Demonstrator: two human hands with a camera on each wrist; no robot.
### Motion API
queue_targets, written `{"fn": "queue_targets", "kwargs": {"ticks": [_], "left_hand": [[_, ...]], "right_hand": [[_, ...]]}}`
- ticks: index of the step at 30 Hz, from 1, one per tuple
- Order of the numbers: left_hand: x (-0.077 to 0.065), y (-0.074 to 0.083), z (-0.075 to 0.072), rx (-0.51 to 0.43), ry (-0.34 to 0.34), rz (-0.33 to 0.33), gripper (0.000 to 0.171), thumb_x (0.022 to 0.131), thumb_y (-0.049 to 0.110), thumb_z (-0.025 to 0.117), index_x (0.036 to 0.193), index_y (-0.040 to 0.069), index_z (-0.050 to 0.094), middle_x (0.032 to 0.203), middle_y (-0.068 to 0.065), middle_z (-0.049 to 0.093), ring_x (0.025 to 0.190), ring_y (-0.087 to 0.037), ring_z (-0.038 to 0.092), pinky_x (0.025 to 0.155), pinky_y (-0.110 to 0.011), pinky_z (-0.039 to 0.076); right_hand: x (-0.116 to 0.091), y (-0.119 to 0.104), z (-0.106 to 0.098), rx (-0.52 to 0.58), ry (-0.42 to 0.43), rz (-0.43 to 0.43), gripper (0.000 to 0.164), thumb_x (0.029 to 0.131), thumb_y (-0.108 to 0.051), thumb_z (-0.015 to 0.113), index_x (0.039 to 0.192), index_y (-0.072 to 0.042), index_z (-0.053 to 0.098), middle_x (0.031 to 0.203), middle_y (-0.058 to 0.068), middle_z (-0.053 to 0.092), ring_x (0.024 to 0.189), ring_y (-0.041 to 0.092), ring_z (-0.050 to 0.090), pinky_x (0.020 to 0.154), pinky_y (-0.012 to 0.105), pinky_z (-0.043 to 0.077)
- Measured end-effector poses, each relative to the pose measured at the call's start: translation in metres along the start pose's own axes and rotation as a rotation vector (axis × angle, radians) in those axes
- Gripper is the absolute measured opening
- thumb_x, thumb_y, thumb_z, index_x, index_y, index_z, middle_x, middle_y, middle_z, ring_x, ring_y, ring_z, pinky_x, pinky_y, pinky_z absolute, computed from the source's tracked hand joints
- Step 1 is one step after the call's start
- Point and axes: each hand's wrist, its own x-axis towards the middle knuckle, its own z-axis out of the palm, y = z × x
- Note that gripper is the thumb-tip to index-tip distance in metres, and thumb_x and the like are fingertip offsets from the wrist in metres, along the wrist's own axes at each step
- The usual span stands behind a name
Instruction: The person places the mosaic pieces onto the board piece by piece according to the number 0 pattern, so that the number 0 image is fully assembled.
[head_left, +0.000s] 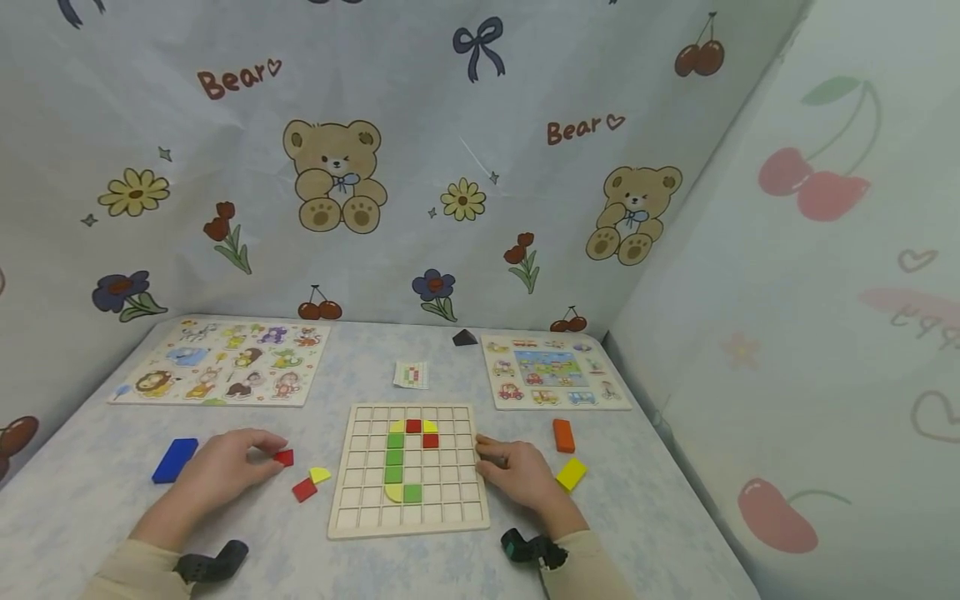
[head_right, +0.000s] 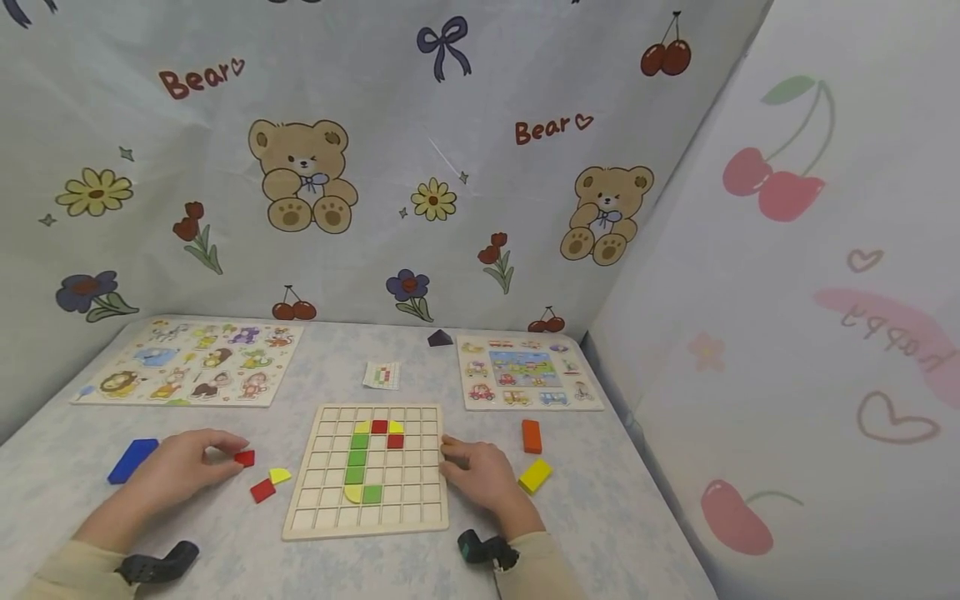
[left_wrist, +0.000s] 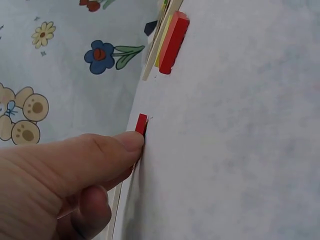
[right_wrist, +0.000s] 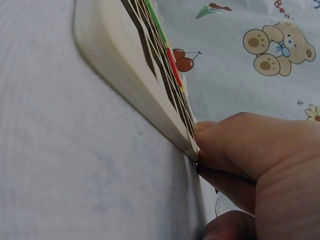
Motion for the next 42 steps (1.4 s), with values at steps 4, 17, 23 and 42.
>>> {"fn": "queue_targets", "kwargs": {"ticks": [4,17,23,42], "left_hand": [[0.0,0.003,-0.001,0.004,-0.008,-0.019,0.042,0.085,0.033,0.084,0.121,0.013,0.075,0.111,-0.004,0.074,0.104,-0.03,0.065,0.082,-0.054,0.052],[0.002,0.027,-0.002,-0.016,0.018,0.039,0.041,0.086,0.035,0.083,0.121,0.016,0.076,0.113,-0.004,0.074,0.081,-0.018,0.056,0.064,-0.032,0.045],[0.003,0.047,0.004,-0.036,0.006,0.059,0.039,0.085,0.031,0.084,0.12,0.017,0.077,0.111,-0.002,0.074,0.078,-0.017,0.054,0.062,-0.032,0.043],[0.024,0.123,0.043,-0.058,-0.012,0.225,0.03,0.085,0.026,0.085,0.114,0.023,0.079,0.105,0.009,0.074,0.079,-0.011,0.058,0.068,-0.034,0.049]], "right_hand": [[0.0,0.001,0.001,0.001,-0.003,0.004,0.038,0.096,-0.031,0.071,0.132,-0.015,0.071,0.141,-0.01,0.064,0.136,0.025,0.057,0.106,0.051,0.049],[-0.003,0.0,-0.002,0.021,-0.003,0.014,0.039,0.097,-0.03,0.072,0.132,-0.013,0.071,0.141,-0.008,0.064,0.137,0.026,0.056,0.108,0.051,0.047],[-0.002,0.001,-0.002,0.01,0.0,0.018,0.038,0.097,-0.03,0.072,0.131,-0.015,0.071,0.141,-0.01,0.064,0.137,0.024,0.056,0.108,0.05,0.047],[-0.001,-0.001,-0.001,-0.01,-0.004,-0.013,0.038,0.097,-0.029,0.072,0.132,-0.014,0.071,0.141,-0.008,0.064,0.136,0.025,0.057,0.107,0.05,0.048]]}}
